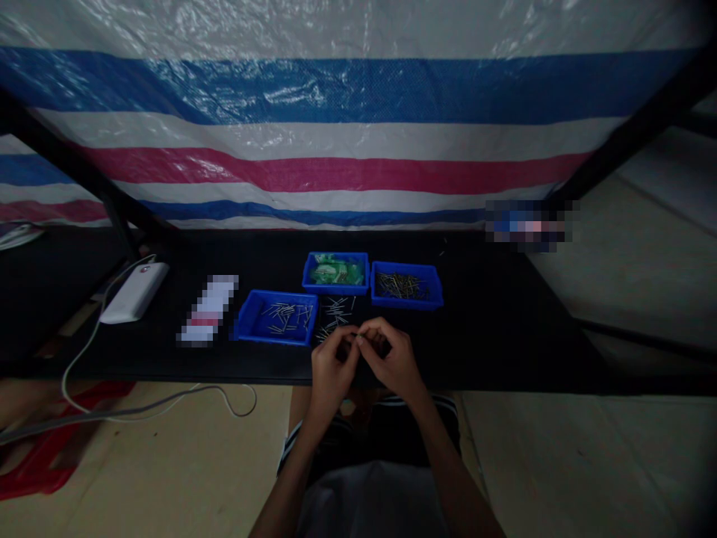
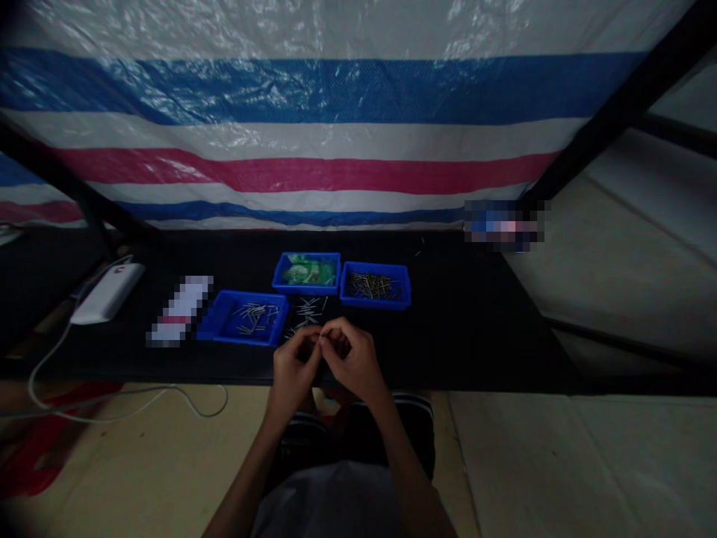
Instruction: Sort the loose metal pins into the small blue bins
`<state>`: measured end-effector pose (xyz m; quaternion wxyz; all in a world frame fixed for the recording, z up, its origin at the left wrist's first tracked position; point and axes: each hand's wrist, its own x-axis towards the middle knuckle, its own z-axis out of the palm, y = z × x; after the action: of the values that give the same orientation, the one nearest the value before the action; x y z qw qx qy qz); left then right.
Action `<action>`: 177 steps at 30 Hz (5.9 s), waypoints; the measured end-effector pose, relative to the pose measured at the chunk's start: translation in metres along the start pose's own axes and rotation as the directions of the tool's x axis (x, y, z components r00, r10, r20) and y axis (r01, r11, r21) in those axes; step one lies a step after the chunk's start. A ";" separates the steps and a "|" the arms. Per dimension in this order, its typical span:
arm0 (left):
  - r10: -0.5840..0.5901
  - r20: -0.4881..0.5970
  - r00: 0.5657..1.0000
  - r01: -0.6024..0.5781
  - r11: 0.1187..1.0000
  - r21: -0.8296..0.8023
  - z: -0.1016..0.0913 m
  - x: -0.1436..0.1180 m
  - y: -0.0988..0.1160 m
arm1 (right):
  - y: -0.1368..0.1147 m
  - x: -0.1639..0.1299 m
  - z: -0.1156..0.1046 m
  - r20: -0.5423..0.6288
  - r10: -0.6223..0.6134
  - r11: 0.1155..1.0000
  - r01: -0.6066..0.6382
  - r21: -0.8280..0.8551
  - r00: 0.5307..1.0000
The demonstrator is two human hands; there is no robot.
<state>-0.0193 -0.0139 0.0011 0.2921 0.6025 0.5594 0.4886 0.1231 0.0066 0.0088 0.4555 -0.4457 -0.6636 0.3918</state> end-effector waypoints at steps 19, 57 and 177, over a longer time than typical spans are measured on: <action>0.004 0.006 1.000 -0.004 1.000 0.000 0.001 -0.002 -0.003 | 0.000 0.000 0.000 -0.004 -0.001 1.000 0.001 0.009 1.000; -0.006 0.011 1.000 0.006 1.000 0.013 0.000 -0.001 -0.002 | -0.004 0.001 -0.001 -0.025 -0.035 0.999 0.034 -0.017 0.999; -0.022 0.043 0.999 0.020 0.999 0.046 0.001 0.000 -0.003 | 0.007 -0.005 -0.007 -0.001 -0.048 0.995 0.048 0.091 0.999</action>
<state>-0.0196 -0.0133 -0.0020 0.2958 0.6136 0.5702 0.4594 0.1322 0.0049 0.0029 0.4843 -0.4083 -0.6559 0.4105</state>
